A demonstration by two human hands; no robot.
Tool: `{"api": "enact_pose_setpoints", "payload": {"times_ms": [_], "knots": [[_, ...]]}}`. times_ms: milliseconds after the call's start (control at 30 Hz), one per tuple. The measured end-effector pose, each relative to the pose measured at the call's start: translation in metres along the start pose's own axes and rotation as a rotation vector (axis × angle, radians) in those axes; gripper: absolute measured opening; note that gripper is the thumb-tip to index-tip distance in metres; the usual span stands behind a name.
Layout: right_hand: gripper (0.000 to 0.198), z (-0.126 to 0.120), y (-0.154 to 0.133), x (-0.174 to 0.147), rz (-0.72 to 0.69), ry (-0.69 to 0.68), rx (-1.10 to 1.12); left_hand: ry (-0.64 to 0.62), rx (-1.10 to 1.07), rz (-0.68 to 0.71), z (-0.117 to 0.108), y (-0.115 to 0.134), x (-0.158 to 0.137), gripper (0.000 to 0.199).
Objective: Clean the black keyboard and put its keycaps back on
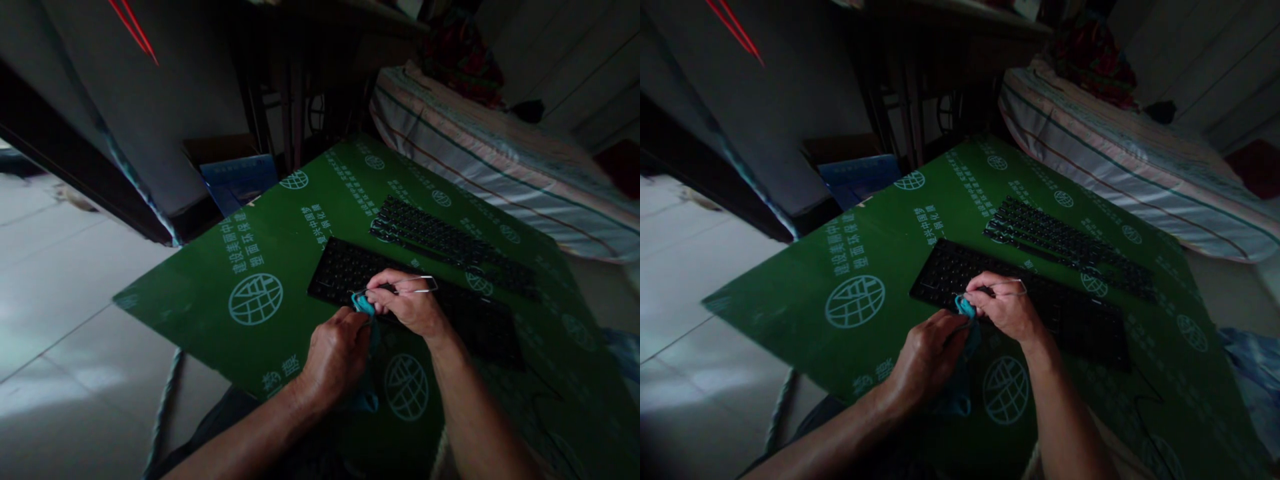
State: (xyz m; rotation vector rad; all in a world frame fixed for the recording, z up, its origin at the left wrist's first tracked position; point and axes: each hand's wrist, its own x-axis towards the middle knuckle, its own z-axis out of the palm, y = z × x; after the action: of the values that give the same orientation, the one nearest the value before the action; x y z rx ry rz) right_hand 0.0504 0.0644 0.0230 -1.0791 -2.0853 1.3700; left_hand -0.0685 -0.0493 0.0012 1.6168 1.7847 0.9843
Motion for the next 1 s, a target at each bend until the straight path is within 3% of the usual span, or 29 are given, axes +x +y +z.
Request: {"api": "enact_pose_setpoints", "payload": {"times_ms": [367, 600, 867, 1000], "knots": [[0.010, 0.0058, -0.0062, -0.0036, -0.121, -0.051, -0.087, 0.002, 0.003, 0.019, -0.0013, -0.0027, -0.0080, 0.020], [0.011, 0.0032, -0.0018, -0.0027, -0.015, 0.041, -0.033, -0.009, 0.057, -0.005, -0.0015, 0.0005, -0.0006, 0.020], [0.009, 0.0059, -0.0044, -0.0055, -0.040, -0.017, -0.028, -0.031, 0.048, 0.027, 0.0001, -0.0013, -0.0072, 0.020], [0.010, 0.0049, -0.0014, -0.0028, -0.032, 0.041, -0.019, -0.031, 0.062, 0.011, 0.0011, -0.0024, -0.0033, 0.019]]}}
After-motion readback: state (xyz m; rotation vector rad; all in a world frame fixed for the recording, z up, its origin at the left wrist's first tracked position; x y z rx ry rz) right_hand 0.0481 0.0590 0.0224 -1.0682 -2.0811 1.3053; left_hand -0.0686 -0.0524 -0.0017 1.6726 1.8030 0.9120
